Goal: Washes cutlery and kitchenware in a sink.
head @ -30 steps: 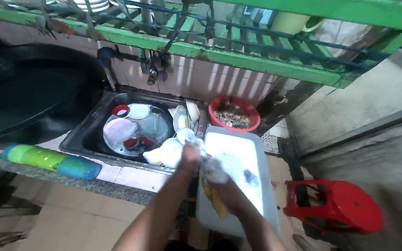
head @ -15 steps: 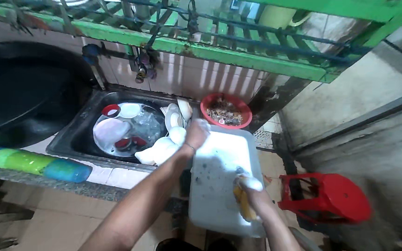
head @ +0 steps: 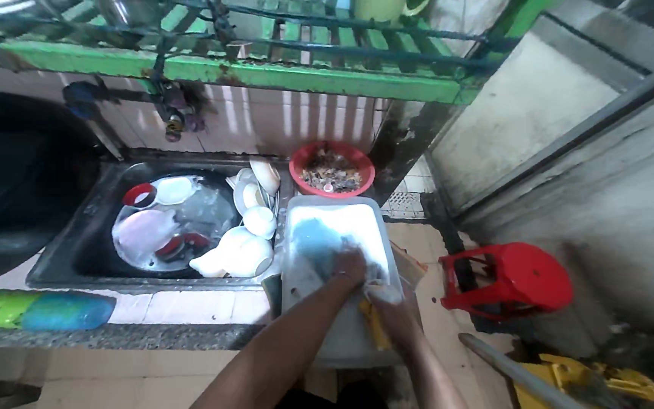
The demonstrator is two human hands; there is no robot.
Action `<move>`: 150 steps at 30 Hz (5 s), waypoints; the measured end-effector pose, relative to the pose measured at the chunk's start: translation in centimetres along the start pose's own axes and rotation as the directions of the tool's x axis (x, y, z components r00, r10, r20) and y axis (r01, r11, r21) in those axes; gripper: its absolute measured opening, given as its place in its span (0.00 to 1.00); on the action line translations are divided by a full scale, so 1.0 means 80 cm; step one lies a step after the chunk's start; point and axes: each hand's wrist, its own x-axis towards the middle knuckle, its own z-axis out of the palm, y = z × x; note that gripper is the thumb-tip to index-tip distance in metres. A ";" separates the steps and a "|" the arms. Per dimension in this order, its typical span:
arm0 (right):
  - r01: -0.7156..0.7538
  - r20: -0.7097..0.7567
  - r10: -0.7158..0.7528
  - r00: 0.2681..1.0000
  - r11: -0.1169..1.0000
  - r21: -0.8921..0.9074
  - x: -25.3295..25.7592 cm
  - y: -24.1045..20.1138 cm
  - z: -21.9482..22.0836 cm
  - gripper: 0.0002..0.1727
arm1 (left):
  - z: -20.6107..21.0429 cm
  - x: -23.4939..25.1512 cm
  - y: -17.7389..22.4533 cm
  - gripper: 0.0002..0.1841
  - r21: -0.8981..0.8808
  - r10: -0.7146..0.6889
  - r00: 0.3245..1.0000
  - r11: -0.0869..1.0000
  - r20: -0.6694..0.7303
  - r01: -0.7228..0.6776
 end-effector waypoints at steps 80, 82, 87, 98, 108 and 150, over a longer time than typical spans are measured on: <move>-0.015 -0.003 0.029 1.000 0.576 0.817 0.111 -0.060 0.080 0.19 | -0.086 -0.123 -0.051 0.10 -0.997 0.192 0.978 0.006 0.082 0.082; 0.077 -0.078 -0.029 0.997 0.679 0.730 0.116 -0.059 0.071 0.13 | -0.089 -0.124 -0.058 0.14 -0.994 0.126 0.988 0.078 0.090 0.080; 0.360 -0.198 -0.301 0.933 0.757 0.546 0.113 -0.066 0.055 0.09 | -0.094 -0.130 -0.071 0.19 -0.995 0.173 0.980 -0.005 0.098 0.100; 0.380 -0.074 -0.409 0.909 0.890 -0.253 0.064 -0.111 0.042 0.23 | -0.104 -0.141 -0.086 0.22 -0.981 0.117 0.983 0.151 0.140 0.122; 0.307 -0.372 -0.279 0.885 0.952 0.016 0.083 -0.112 0.031 0.19 | -0.103 -0.154 -0.080 0.18 -0.980 0.074 0.993 0.182 0.091 0.077; 0.090 0.009 -0.120 0.993 0.792 0.603 0.024 -0.133 0.053 0.13 | -0.131 -0.175 -0.045 0.16 -0.762 0.041 0.996 0.642 -0.076 -0.084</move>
